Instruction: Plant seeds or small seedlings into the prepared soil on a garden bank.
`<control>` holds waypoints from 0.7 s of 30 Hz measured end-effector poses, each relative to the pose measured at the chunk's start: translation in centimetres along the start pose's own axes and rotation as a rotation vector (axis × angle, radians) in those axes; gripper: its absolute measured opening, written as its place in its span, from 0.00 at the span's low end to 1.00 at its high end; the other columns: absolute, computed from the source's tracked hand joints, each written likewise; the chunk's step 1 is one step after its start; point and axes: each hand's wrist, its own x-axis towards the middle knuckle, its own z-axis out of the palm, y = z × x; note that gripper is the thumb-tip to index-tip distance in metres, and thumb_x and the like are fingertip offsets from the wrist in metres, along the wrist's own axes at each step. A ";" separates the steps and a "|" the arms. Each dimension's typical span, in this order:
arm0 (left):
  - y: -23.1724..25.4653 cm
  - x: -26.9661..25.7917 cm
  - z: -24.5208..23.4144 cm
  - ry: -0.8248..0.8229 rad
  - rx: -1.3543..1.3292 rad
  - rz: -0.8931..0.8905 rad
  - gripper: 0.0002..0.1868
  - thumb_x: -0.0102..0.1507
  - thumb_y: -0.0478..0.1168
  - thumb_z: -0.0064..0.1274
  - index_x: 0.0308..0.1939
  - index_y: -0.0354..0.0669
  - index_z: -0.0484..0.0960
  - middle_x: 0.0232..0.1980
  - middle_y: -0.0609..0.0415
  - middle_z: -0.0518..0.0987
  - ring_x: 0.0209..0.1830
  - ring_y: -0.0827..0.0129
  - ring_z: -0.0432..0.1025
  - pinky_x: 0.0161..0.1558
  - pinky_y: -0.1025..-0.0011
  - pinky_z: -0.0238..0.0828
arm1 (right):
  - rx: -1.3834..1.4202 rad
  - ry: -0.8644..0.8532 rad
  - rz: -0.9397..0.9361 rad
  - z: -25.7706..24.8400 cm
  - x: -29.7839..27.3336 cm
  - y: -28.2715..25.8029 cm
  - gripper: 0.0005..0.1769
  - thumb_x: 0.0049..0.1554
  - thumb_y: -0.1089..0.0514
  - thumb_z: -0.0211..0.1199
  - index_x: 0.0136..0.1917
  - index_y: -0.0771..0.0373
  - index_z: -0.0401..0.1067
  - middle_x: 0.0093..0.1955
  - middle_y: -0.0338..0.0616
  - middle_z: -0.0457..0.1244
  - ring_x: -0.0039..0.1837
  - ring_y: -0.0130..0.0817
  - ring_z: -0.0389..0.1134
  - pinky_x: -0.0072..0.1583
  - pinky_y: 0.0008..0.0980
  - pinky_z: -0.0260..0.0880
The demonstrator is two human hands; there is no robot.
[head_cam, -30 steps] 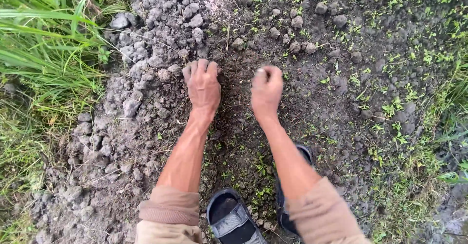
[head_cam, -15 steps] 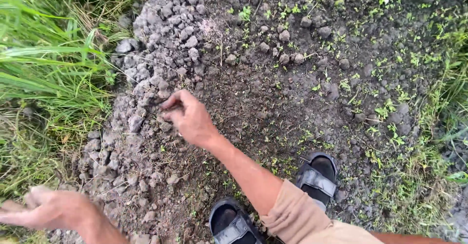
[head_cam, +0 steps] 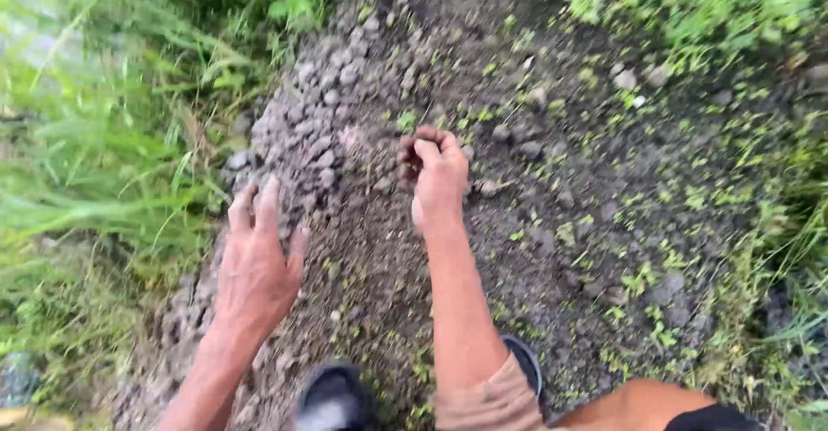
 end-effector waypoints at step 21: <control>-8.4 17.6 15.5 -0.265 -0.191 0.170 0.20 0.65 0.38 0.55 0.59 0.35 0.71 0.59 0.31 0.70 0.48 0.44 0.74 0.45 0.55 0.75 | -1.222 0.106 -0.244 -10.1 2.2 -0.1 0.11 0.58 0.59 0.64 0.55 0.63 0.73 0.48 0.45 0.69 0.47 0.32 0.70 0.52 0.34 0.71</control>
